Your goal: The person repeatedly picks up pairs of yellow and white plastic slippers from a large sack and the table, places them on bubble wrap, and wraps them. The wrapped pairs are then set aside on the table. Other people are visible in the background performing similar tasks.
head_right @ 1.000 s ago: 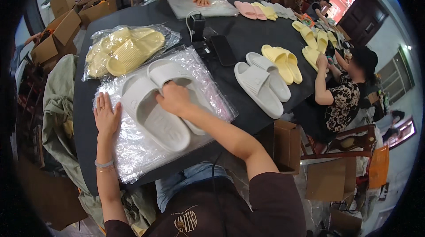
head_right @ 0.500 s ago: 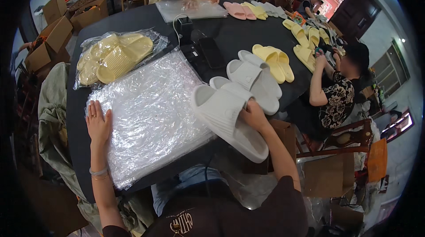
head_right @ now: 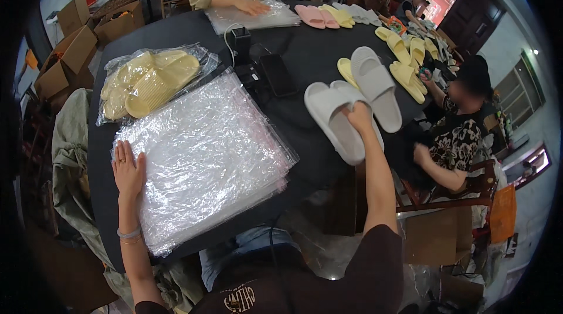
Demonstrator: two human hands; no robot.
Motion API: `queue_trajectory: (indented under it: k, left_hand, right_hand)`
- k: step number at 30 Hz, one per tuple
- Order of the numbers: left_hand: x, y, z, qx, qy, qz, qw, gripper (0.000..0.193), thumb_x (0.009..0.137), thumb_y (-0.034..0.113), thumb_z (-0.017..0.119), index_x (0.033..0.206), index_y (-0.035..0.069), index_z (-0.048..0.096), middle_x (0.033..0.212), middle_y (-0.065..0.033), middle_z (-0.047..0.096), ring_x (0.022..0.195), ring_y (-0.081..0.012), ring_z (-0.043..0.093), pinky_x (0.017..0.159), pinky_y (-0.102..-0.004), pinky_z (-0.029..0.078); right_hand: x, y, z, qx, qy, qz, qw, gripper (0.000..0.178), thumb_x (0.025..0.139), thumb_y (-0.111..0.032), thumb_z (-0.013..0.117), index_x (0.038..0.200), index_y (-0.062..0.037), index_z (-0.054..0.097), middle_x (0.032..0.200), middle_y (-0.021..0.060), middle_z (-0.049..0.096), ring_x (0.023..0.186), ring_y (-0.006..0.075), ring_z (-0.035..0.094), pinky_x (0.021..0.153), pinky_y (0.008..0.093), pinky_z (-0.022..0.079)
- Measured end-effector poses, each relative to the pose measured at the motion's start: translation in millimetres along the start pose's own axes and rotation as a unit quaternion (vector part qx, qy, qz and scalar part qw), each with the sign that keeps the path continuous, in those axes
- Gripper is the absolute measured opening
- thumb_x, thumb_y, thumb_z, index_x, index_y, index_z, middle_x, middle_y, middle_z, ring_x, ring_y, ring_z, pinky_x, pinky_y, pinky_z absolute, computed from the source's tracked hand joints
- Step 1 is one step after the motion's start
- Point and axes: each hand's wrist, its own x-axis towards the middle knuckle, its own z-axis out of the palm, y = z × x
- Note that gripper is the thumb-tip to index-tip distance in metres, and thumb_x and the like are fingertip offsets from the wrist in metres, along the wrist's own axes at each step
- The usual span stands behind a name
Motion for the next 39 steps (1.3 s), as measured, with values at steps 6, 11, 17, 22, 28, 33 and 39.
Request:
queue_trajectory:
  k: [6,11,17,22,28,33,39]
  left_hand:
    - [4,8,1,-0.024,0.012,0.015,1.000,0.068,0.093,0.049,0.039,0.146,0.008,0.028,0.153,-0.0117,0.023,0.142,-0.0265,0.020,0.113,-0.0459,0.016]
    - [0,-1,-1,-0.042,0.021,0.011,0.999,0.068,0.093,0.049,0.041,0.145,0.007,0.029,0.152,-0.0145,0.024,0.142,-0.0282,0.020,0.113,-0.0469,0.017]
    - [0,5,-10,-0.080,0.005,0.000,0.997,0.071,0.091,0.048,0.042,0.145,0.004,0.029,0.154,-0.0139,0.021,0.143,-0.0272,0.017,0.114,-0.0465,0.015]
    - [-3,5,-5,-0.100,0.020,0.001,0.995,0.072,0.091,0.049,0.042,0.144,0.003,0.030,0.153,-0.0151,0.022,0.143,-0.0274,0.018,0.114,-0.0459,0.015]
    - [-7,-1,-9,-0.101,0.030,0.003,0.994,0.072,0.092,0.051,0.041,0.145,0.005,0.029,0.153,-0.0148,0.022,0.142,-0.0284,0.018,0.114,-0.0459,0.016]
    - [-1,-3,1,-0.090,0.039,0.011,0.995,0.072,0.092,0.053,0.041,0.145,0.006,0.028,0.153,-0.0145,0.022,0.142,-0.0286,0.019,0.113,-0.0466,0.016]
    - [1,-1,-3,-0.083,0.040,0.017,0.996,0.072,0.092,0.052,0.041,0.144,0.004,0.031,0.152,-0.0155,0.024,0.141,-0.0279,0.021,0.113,-0.0457,0.018]
  right_hand:
    - [49,50,17,0.048,0.060,-0.013,0.997,0.048,0.079,-0.029,0.069,0.115,0.0019,0.059,0.111,0.0239,0.062,0.107,0.0390,0.058,0.088,0.0413,0.044]
    - [61,22,35,-0.039,0.078,0.150,0.985,0.054,0.077,-0.036,0.072,0.115,-0.0015,0.058,0.117,0.0213,0.060,0.111,0.0385,0.055,0.092,0.0467,0.042]
    - [56,15,50,-0.084,0.200,0.204,0.955,0.074,0.073,-0.041,0.071,0.129,0.0009,0.046,0.124,0.0248,0.055,0.116,0.0393,0.052,0.096,0.0458,0.041]
    - [52,-23,38,-0.030,0.250,0.107,0.962,0.063,0.080,-0.031,0.065,0.131,0.0009,0.046,0.128,0.0235,0.050,0.125,0.0389,0.042,0.106,0.0426,0.032]
    - [-39,-261,-13,0.080,0.211,-0.263,0.938,0.035,0.093,-0.018,0.051,0.123,0.0005,0.053,0.135,0.0214,0.045,0.126,0.0345,0.041,0.107,0.0421,0.030]
    - [-110,-405,13,0.173,0.083,-0.437,0.879,0.037,0.084,-0.015,0.063,0.118,-0.0013,0.058,0.128,0.0194,0.052,0.119,0.0339,0.047,0.101,0.0440,0.036]
    - [-108,-434,144,0.088,-0.005,-0.553,0.829,0.034,0.091,-0.024,0.054,0.123,-0.0108,0.058,0.133,0.0101,0.051,0.126,0.0263,0.044,0.106,0.0495,0.030]
